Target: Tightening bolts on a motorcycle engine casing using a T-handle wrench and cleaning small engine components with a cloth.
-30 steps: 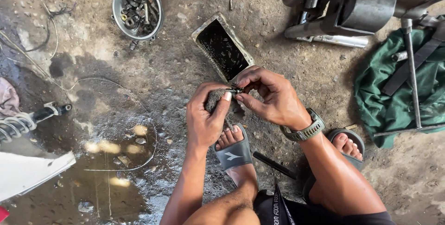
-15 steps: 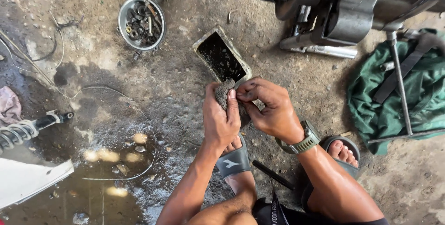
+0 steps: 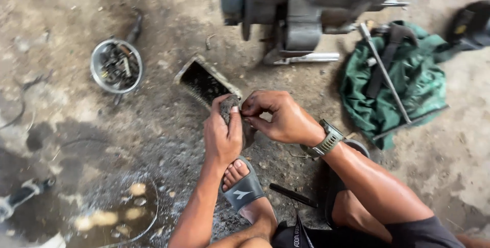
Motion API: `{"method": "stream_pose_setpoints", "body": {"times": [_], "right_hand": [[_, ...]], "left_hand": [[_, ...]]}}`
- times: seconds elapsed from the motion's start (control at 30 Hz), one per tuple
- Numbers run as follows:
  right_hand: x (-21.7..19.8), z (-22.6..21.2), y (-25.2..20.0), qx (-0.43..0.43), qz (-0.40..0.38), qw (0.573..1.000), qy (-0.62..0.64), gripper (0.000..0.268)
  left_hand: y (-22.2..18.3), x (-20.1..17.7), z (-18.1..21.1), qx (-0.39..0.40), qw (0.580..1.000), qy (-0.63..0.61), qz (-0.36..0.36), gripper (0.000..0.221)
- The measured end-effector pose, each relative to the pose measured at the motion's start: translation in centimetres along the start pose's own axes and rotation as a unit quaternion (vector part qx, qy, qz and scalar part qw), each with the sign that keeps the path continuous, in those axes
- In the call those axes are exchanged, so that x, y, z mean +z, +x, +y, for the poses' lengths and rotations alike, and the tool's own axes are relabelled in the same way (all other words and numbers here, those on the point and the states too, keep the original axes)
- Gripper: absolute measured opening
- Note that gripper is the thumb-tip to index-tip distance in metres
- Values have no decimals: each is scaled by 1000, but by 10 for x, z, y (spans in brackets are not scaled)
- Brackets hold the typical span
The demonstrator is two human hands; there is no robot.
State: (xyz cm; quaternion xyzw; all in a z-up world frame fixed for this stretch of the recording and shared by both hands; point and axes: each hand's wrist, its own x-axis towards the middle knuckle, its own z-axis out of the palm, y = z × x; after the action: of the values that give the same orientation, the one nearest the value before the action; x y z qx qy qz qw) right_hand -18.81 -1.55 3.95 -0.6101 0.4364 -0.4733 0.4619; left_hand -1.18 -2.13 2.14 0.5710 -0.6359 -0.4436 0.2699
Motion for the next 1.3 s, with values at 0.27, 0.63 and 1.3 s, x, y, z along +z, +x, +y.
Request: {"method": "stream_pose_setpoints", "body": {"times": [0.27, 0.63, 1.3], "right_hand": [[-33, -11, -25, 85, 38, 996, -6, 13], [-56, -2, -46, 176, 20, 983, 51, 16], [-245, -346, -74, 303, 299, 890, 165, 16]], "left_hand": [[6, 39, -4, 100, 992, -12, -71, 27], [-9, 57, 2, 52, 991, -32, -121, 32], [-24, 35, 445, -1, 914, 25, -405, 21]]}}
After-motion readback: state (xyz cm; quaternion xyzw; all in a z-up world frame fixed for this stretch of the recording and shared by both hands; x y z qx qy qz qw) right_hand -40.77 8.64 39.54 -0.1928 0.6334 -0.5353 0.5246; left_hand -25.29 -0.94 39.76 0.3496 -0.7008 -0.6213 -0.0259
